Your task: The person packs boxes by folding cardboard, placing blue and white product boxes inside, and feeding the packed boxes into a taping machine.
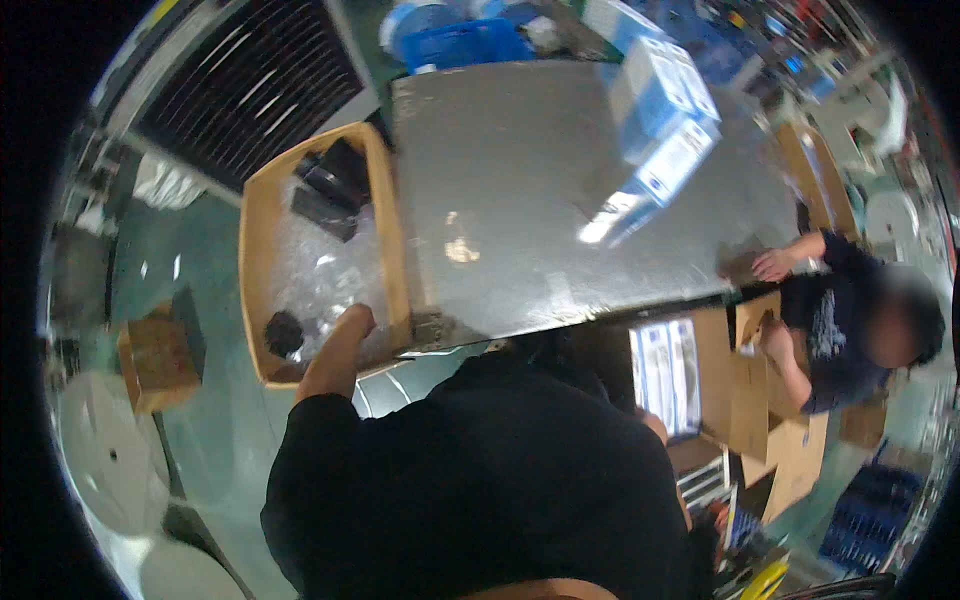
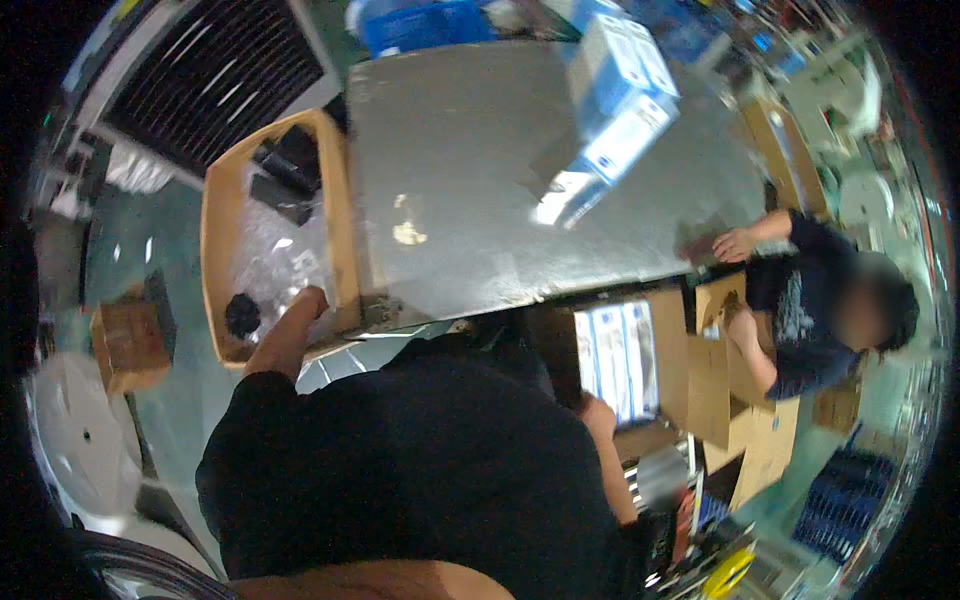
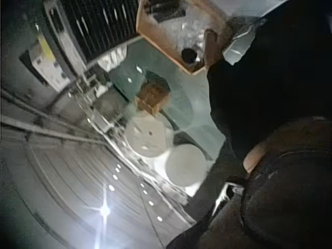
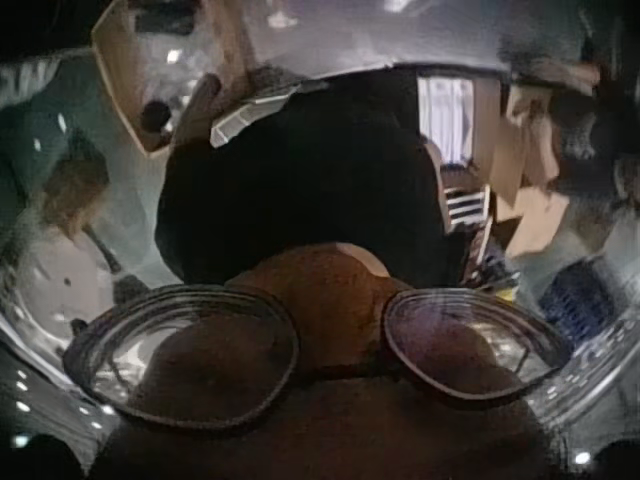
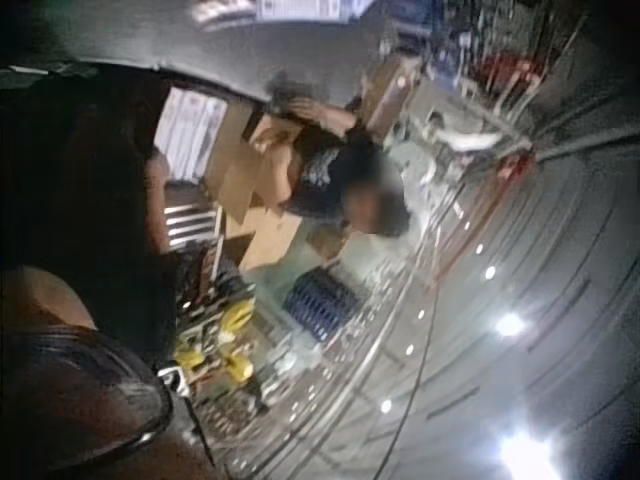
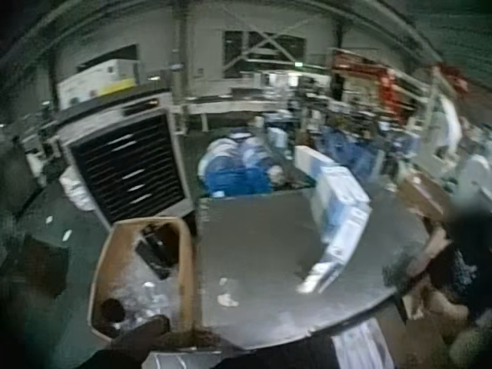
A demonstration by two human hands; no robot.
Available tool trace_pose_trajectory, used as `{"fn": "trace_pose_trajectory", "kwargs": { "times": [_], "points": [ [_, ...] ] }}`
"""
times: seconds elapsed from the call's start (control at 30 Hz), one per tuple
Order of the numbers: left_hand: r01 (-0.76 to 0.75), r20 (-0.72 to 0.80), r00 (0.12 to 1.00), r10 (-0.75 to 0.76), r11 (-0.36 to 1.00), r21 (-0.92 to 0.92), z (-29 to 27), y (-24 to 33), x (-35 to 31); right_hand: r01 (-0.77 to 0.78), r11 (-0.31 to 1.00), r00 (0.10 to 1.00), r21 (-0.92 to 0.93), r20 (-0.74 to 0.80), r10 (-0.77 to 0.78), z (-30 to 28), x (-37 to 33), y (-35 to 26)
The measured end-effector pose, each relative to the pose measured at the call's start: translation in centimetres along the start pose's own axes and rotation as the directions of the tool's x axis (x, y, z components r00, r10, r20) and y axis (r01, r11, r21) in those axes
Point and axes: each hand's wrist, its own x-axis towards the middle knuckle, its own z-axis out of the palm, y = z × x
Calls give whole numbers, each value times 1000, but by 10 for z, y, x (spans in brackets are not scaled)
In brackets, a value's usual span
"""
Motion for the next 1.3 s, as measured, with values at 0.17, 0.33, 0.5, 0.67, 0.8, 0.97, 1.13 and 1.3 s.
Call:
{"fn": "trace_pose_trajectory", "kwargs": {
  "times": [0.17,0.33,0.5,0.67,0.8,0.97,1.13,1.3],
  "points": [
    [-457,-643,766,-23,683,-570,14,-106,-30,-64,997,996,48,59,61,29,10,58],
    [-705,-724,687,59,-186,-684,-114,-3,-186,306,914,768,267,-636,-71,-57,7,-62],
    [-732,-699,474,535,-201,-650,-156,182,-243,551,423,828,719,-533,-172,-92,54,-144],
    [-973,-552,-34,833,98,208,-127,286,-303,656,652,712,379,-599,-368,-90,39,-103],
    [-980,-579,-13,815,105,170,-89,335,-316,445,787,708,427,-706,-17,-18,52,0],
    [-913,-389,263,883,97,-397,-79,409,-261,-112,912,733,395,-587,344,42,58,139],
    [-926,-235,334,913,270,-265,-62,454,-228,121,961,811,247,-582,47,96,54,151],
    [-896,-26,404,914,390,-212,-85,459,-280,37,995,775,91,-631,29,58,25,133]
  ]
}}
